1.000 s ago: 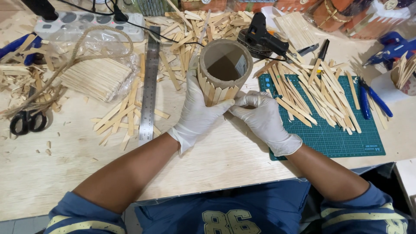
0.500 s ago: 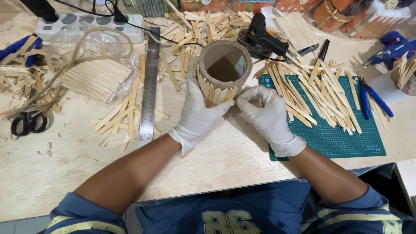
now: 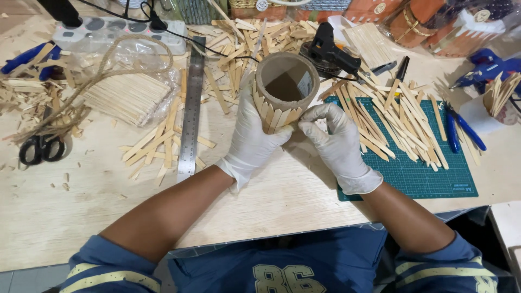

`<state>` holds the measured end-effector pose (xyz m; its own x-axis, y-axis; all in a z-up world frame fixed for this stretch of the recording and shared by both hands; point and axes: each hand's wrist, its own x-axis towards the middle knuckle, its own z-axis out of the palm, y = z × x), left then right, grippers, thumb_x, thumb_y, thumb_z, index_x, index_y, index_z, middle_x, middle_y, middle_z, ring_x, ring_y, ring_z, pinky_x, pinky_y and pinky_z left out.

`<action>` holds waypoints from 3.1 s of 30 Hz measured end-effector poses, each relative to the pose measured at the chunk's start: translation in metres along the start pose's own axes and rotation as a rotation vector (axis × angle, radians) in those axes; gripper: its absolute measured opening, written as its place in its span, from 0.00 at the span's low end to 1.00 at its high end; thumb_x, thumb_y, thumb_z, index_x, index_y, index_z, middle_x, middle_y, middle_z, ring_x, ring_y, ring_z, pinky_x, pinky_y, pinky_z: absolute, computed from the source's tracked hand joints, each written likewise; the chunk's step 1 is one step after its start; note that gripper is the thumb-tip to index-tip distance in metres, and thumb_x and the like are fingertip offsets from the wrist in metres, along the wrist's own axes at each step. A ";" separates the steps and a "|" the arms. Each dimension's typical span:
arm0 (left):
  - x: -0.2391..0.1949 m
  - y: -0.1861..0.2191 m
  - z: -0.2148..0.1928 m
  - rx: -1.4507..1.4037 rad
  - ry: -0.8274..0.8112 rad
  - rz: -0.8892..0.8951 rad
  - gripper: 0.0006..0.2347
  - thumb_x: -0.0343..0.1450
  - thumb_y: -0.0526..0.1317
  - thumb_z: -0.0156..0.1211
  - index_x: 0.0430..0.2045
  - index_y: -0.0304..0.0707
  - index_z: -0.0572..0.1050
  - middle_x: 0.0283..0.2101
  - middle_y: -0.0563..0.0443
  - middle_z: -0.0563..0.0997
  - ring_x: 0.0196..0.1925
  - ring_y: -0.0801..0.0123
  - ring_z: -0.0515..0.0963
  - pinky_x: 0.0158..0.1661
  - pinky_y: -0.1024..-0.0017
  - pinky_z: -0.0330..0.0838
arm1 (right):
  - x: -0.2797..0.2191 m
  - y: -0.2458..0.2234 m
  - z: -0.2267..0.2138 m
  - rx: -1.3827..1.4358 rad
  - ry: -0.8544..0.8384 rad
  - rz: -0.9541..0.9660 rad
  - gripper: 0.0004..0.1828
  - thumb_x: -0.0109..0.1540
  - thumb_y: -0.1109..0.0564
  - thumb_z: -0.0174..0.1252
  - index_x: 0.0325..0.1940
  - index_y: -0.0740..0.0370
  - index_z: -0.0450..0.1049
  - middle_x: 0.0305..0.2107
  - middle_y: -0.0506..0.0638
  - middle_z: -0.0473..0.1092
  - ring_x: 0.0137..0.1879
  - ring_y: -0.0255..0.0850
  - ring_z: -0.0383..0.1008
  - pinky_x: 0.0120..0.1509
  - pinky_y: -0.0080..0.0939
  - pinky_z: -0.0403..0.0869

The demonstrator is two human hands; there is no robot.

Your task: Gluing popsicle sticks onto a cardboard tube to create a decorative container.

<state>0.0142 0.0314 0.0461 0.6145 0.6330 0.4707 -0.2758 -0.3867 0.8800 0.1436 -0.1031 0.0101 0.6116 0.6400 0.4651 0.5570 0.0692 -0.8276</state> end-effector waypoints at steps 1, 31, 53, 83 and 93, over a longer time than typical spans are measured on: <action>-0.001 -0.007 0.002 -0.001 0.005 0.003 0.39 0.54 0.23 0.71 0.61 0.26 0.56 0.57 0.27 0.70 0.65 0.37 0.71 0.65 0.45 0.66 | 0.002 0.001 -0.001 -0.001 -0.003 -0.005 0.07 0.61 0.57 0.71 0.39 0.57 0.79 0.32 0.50 0.77 0.45 0.36 0.74 0.57 0.41 0.72; -0.007 -0.035 0.002 0.088 0.071 -0.033 0.53 0.43 0.38 0.87 0.63 0.31 0.55 0.61 0.30 0.67 0.67 0.33 0.68 0.68 0.46 0.63 | 0.020 0.052 -0.007 0.415 -0.113 0.150 0.16 0.54 0.61 0.75 0.35 0.62 0.72 0.38 0.54 0.79 0.48 0.36 0.77 0.56 0.39 0.74; 0.016 -0.041 -0.012 -0.180 -0.204 -0.145 0.50 0.48 0.31 0.87 0.66 0.36 0.59 0.65 0.39 0.71 0.71 0.52 0.67 0.72 0.52 0.57 | 0.034 -0.001 0.000 0.265 -0.124 0.071 0.68 0.44 0.38 0.79 0.76 0.67 0.49 0.66 0.61 0.59 0.72 0.51 0.58 0.77 0.48 0.55; 0.017 -0.005 0.001 0.015 -0.122 -0.135 0.39 0.52 0.36 0.83 0.58 0.37 0.64 0.57 0.38 0.77 0.62 0.48 0.76 0.64 0.54 0.67 | 0.026 -0.010 0.006 0.143 -0.110 -0.014 0.50 0.57 0.39 0.72 0.73 0.65 0.58 0.61 0.65 0.64 0.69 0.56 0.65 0.76 0.58 0.60; 0.009 -0.062 -0.012 0.098 -0.066 0.012 0.49 0.45 0.37 0.88 0.61 0.34 0.60 0.58 0.39 0.74 0.63 0.55 0.74 0.64 0.59 0.67 | 0.023 -0.005 -0.007 0.064 -0.045 -0.023 0.28 0.67 0.40 0.59 0.68 0.52 0.70 0.49 0.52 0.75 0.56 0.43 0.76 0.66 0.52 0.73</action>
<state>0.0281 0.0691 -0.0035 0.6596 0.5840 0.4731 -0.2120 -0.4593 0.8626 0.1588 -0.0941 0.0276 0.5723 0.6712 0.4710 0.5327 0.1324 -0.8359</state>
